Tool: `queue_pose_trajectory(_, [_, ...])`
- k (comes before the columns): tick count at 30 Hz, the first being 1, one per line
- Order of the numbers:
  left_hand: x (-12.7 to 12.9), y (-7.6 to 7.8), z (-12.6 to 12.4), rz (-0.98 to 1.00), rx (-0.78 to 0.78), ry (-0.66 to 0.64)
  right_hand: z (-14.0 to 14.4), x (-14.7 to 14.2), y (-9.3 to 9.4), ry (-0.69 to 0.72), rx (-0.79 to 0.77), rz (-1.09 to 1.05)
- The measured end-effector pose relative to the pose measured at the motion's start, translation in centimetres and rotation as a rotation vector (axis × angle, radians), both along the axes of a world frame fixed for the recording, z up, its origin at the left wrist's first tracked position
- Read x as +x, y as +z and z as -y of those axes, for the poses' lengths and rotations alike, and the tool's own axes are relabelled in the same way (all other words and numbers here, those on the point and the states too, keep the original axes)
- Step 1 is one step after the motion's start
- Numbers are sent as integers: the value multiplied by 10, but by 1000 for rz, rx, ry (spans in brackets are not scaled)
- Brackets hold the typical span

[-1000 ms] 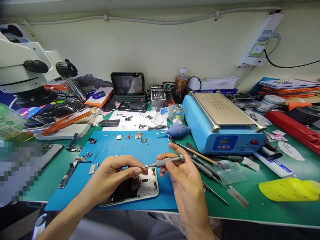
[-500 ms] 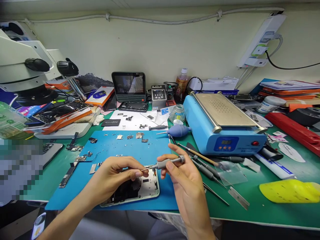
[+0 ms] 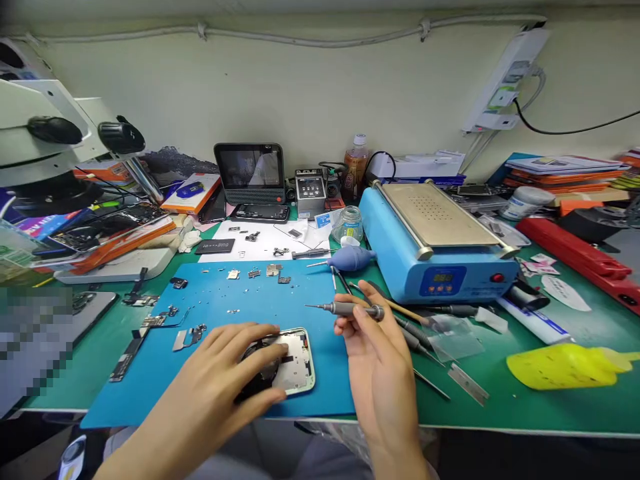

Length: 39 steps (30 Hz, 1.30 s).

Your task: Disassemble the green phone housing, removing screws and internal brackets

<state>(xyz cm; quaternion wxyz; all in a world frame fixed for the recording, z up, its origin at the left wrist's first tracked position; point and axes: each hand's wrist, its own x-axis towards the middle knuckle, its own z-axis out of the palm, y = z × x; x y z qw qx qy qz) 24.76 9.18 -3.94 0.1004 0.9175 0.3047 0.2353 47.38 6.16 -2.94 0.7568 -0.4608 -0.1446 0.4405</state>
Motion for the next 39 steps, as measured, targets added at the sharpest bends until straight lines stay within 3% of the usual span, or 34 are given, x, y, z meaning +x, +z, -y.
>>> queue_pose_trajectory(5, [4, -4, 5, -87, 55, -13, 2, -1, -2, 10, 13, 17])
queue_pose_trajectory(15, [6, -4, 6, -130, -22, 28, 3, 1, -4, 24, 41, 52])
queue_pose_trajectory(25, [6, -12, 7, -146, 119, 10, 4, -1, -2, 36, 24, 86])
queue_pose_trajectory(32, [7, -11, 7, -158, 95, 23, 4, 0, -5, 30, 14, 121])
queue_pose_trajectory(35, [5, -13, 8, -164, 54, 38, 4, -3, -6, 10, 15, 216])
queue_pose_trajectory(39, [1, -11, 7, -164, -9, 23, 12, -16, -12, -59, -37, 532])
